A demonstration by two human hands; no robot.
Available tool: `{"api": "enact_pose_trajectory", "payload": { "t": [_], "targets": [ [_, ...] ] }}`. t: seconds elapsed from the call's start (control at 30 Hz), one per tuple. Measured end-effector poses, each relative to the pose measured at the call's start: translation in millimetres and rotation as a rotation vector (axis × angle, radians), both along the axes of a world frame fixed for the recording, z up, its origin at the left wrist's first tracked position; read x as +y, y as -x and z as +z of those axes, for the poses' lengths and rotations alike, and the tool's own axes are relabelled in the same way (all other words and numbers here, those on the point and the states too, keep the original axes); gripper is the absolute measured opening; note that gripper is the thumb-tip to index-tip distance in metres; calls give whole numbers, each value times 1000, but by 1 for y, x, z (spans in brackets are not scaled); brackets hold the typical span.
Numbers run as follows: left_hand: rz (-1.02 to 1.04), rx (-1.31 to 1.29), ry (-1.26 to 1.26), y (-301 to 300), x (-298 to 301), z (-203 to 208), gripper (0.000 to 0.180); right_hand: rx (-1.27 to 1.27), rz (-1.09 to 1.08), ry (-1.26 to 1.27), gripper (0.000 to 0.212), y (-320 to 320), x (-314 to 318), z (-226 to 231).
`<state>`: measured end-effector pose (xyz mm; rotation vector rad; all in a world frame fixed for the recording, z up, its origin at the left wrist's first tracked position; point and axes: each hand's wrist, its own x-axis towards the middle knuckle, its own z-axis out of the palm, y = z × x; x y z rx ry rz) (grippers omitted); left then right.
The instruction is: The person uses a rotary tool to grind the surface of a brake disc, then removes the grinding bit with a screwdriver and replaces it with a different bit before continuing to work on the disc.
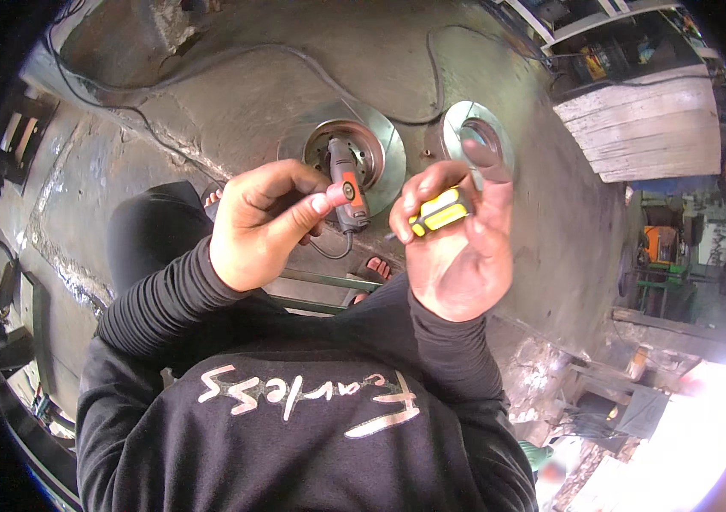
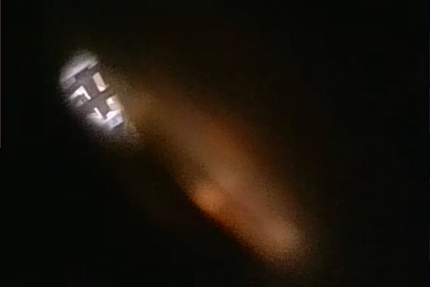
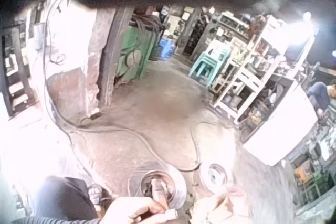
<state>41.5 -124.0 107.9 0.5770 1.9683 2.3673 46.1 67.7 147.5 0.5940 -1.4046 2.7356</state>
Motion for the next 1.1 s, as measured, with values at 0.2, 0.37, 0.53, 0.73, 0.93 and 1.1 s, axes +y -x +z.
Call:
{"api": "enact_pose_trajectory", "payload": {
  "t": [0.2,0.37,0.53,0.73,0.93,1.1],
  "targets": [
    [-151,-194,-146,0,3,5,10,173,-33,110,32,5,-8,15],
    [-194,-213,-115,0,4,5,10,243,-34,142,27,10,-20,12],
    [-192,-209,-120,-1,5,3,11,277,-78,119,27,13,-24,12],
    [-173,-207,-140,0,3,2,10,436,-253,-774,37,12,-10,23],
    [-187,-150,-138,2,3,-2,10,438,-184,-998,44,9,-14,14],
    [-226,-140,-229,0,3,3,9,437,-191,-967,26,10,-14,15]
  ]
}}
